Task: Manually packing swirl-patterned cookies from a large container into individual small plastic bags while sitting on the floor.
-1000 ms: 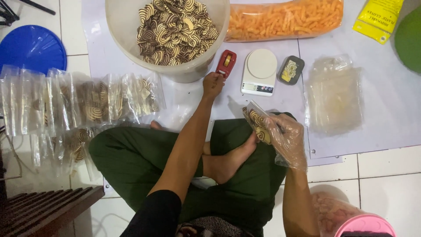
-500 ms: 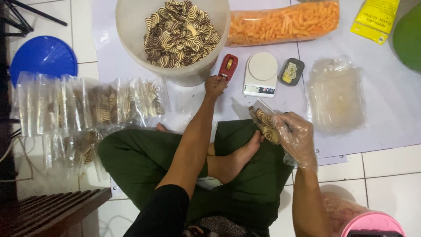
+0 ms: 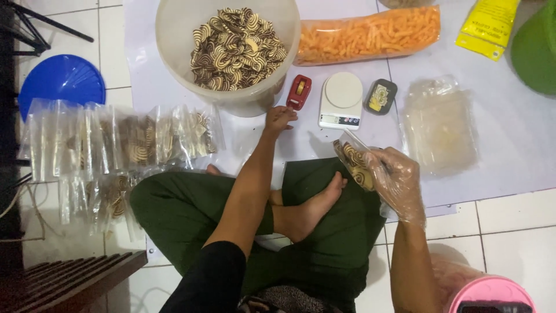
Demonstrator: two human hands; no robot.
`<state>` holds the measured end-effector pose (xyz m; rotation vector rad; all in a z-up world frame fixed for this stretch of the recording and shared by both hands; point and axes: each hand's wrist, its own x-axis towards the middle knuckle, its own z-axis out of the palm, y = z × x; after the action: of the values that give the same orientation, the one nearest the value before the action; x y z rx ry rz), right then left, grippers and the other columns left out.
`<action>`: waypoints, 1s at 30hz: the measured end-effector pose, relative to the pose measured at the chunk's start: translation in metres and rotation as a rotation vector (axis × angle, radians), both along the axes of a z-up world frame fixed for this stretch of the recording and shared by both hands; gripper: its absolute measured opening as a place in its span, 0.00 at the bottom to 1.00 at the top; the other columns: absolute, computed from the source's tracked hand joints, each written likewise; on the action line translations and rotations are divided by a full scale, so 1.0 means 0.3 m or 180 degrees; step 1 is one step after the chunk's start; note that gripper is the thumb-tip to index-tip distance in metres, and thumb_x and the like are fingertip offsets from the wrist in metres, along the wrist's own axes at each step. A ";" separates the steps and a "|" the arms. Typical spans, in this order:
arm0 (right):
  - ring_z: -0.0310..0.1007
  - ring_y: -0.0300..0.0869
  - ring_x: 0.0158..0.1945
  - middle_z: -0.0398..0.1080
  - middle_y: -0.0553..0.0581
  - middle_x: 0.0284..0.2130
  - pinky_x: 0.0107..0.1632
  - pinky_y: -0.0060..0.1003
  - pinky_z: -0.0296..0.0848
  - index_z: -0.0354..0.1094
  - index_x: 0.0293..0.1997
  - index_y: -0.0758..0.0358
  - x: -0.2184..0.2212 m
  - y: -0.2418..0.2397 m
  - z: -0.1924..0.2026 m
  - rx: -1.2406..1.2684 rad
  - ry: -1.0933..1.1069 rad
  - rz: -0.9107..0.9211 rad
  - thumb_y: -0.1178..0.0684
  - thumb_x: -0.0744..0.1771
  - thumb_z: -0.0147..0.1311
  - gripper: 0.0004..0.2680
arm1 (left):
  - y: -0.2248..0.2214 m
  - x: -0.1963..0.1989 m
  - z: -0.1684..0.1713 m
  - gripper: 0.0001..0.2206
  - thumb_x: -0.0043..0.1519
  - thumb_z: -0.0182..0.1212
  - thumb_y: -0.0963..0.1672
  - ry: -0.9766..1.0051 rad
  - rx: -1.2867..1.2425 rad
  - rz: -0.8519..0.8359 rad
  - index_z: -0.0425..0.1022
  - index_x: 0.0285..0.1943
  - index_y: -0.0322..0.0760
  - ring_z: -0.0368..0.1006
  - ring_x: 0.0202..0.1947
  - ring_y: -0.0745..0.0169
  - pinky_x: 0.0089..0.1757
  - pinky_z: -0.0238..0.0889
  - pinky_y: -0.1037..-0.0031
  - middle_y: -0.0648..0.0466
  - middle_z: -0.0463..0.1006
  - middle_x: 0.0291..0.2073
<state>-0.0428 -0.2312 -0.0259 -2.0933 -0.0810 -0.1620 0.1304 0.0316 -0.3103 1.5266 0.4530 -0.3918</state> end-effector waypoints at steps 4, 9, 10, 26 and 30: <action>0.70 0.45 0.26 0.71 0.61 0.23 0.34 0.42 0.68 0.80 0.41 0.62 0.013 0.013 0.017 -0.0095 -0.0001 0.0114 0.59 0.69 0.59 0.03 | 0.015 -0.063 -0.092 0.12 0.65 0.63 0.43 -0.0348 -0.0340 0.0142 0.77 0.53 0.28 0.80 0.47 0.49 0.41 0.80 0.65 0.38 0.81 0.46; 0.72 0.46 0.29 0.71 0.62 0.25 0.34 0.42 0.69 0.80 0.41 0.60 0.027 0.022 0.030 -0.0250 -0.0165 0.0258 0.59 0.69 0.60 0.03 | 0.027 -0.244 -0.073 0.11 0.65 0.64 0.43 -0.0447 -0.0038 -0.0092 0.80 0.50 0.26 0.79 0.47 0.45 0.45 0.78 0.59 0.34 0.81 0.43; 0.72 0.46 0.29 0.71 0.61 0.25 0.35 0.41 0.70 0.80 0.41 0.59 0.029 0.029 0.042 -0.0322 -0.0244 0.0274 0.59 0.69 0.60 0.03 | 0.040 -0.275 -0.093 0.11 0.65 0.64 0.43 -0.0302 0.0019 0.0037 0.80 0.50 0.29 0.80 0.46 0.46 0.45 0.78 0.59 0.36 0.82 0.42; 0.69 0.41 0.30 0.72 0.63 0.29 0.34 0.38 0.68 0.80 0.47 0.64 0.037 0.156 0.222 -0.0058 -0.0650 0.0901 0.63 0.67 0.63 0.06 | 0.057 -0.598 1.004 0.05 0.64 0.65 0.39 -0.3055 -0.0001 0.0221 0.84 0.46 0.35 0.74 0.31 0.72 0.38 0.73 0.73 0.51 0.81 0.29; 0.69 0.37 0.29 0.74 0.64 0.28 0.33 0.33 0.68 0.79 0.45 0.68 0.006 0.191 0.257 0.0370 -0.0232 0.1001 0.64 0.66 0.63 0.06 | 0.033 -0.680 1.103 0.06 0.63 0.66 0.40 -0.3335 0.0250 0.0064 0.84 0.47 0.39 0.76 0.29 0.69 0.37 0.72 0.73 0.54 0.82 0.31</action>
<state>-0.0411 -0.1739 0.0511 -1.9310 -0.4320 -0.0506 -0.0736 0.0416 0.0206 1.5789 -0.3463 0.4588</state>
